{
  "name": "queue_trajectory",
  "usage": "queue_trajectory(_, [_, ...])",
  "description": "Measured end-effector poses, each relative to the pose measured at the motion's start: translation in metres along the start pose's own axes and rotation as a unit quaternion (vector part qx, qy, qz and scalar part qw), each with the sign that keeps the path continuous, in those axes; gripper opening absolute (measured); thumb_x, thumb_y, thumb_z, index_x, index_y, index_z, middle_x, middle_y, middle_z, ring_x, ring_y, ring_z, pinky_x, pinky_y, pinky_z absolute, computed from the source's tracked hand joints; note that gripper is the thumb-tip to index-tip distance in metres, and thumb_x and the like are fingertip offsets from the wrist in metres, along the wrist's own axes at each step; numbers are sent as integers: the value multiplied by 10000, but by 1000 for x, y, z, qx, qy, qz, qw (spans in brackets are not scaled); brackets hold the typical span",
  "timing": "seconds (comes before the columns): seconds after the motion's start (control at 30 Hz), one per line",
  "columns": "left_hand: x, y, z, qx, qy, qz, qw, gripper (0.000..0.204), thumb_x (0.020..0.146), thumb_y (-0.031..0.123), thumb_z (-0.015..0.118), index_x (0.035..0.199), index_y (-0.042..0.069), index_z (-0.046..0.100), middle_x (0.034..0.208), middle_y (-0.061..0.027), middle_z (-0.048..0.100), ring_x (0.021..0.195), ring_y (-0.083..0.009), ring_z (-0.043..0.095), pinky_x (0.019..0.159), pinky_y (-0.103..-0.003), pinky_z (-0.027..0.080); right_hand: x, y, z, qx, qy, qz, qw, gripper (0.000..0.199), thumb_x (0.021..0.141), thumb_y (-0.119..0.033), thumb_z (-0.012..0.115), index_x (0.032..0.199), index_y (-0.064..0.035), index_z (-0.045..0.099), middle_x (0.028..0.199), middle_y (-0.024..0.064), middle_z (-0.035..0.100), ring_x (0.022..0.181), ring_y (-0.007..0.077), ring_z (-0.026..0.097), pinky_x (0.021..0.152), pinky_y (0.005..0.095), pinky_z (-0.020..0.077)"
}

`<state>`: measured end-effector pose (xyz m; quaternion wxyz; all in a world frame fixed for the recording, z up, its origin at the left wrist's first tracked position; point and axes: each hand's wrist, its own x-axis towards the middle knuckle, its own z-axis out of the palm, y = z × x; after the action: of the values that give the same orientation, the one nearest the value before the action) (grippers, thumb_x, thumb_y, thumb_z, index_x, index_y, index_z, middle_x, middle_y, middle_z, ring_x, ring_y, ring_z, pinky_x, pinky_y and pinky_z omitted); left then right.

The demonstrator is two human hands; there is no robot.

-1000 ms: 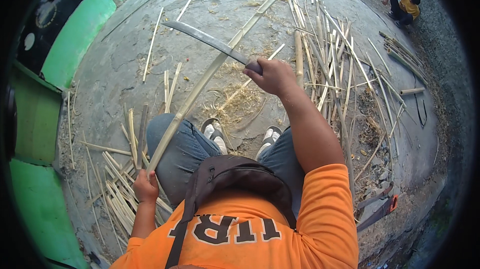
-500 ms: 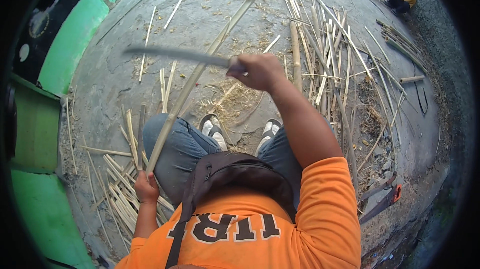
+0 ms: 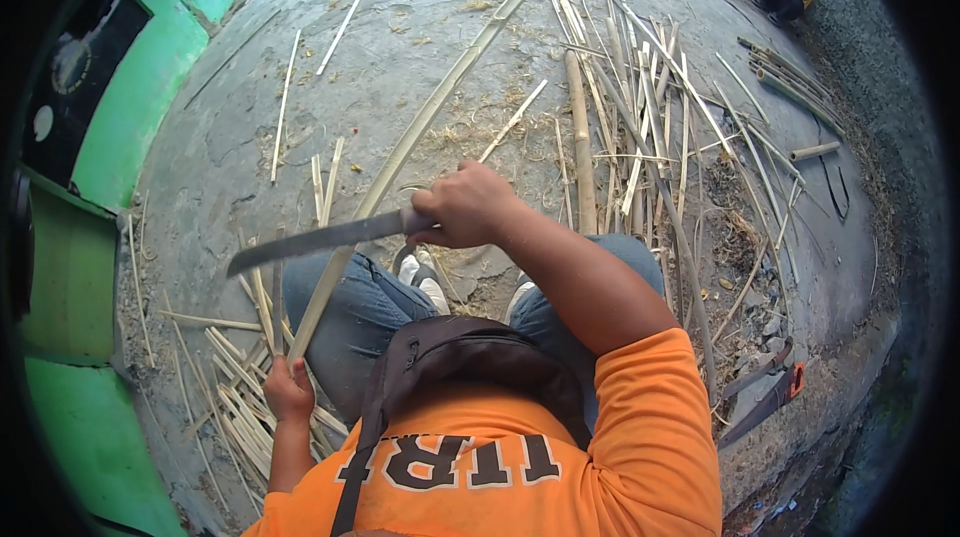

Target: The person uses a machete to shave and refine long strips of bamboo, repeatedly sliding the blade along the edges and surfaces to smooth them. They handle several strips one by one, occasionally shifting their position or adjusting the pile of bamboo on the ground.

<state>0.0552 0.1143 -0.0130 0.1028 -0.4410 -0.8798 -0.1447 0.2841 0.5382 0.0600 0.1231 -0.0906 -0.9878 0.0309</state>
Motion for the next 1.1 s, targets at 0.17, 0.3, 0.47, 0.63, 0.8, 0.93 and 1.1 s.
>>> queue_trajectory(0.17, [-5,-6,2,-24,7,-8,1000,630,1053,632,434,827,49,515,712,-230,605,674,-504,623,591,-580,484,-6,51,-10,62,79,113,989,444,929,-626,691,899,-185,653,766,43,724,720,286,732,707,432,558])
queue_trajectory(0.3, [2,-7,6,0,11,3,1000,629,1050,634,441,826,51,514,709,-224,601,677,-498,625,588,-579,485,-27,103,-15,198,151,359,899,503,955,-613,682,1048,-125,763,863,181,749,795,363,735,735,463,572])
queue_trajectory(0.47, [1,-9,-2,15,-8,7,1000,618,1050,624,452,829,50,514,722,-226,599,679,-498,620,589,-580,485,-30,85,-15,136,151,341,918,503,953,-617,678,1007,-122,750,833,164,742,784,361,733,730,475,569])
queue_trajectory(0.63, [6,-8,4,0,-14,0,1000,619,1049,620,453,828,45,511,728,-233,599,694,-505,620,609,-586,486,-15,28,-24,72,5,134,988,449,906,-589,732,861,-151,646,718,75,682,680,337,708,651,453,546])
queue_trajectory(0.8, [0,-17,7,-11,-11,6,1000,620,1052,614,443,849,34,528,738,-244,605,711,-514,620,621,-596,480,-20,51,-28,69,23,44,996,477,888,-635,737,863,-162,678,704,78,696,685,307,715,649,437,552])
queue_trajectory(0.93, [0,-3,26,-58,22,1,998,600,1062,585,441,852,30,532,749,-248,608,715,-521,620,619,-593,479,-55,139,-20,209,211,328,897,476,969,-570,693,954,-97,740,778,154,730,708,303,723,704,438,563])
queue_trajectory(1.1, [-3,-3,15,-47,3,-6,999,592,1067,581,437,861,35,536,743,-244,607,719,-523,620,629,-595,477,-42,95,-28,199,205,324,902,496,962,-577,695,946,-83,731,768,158,721,716,331,726,687,450,561])
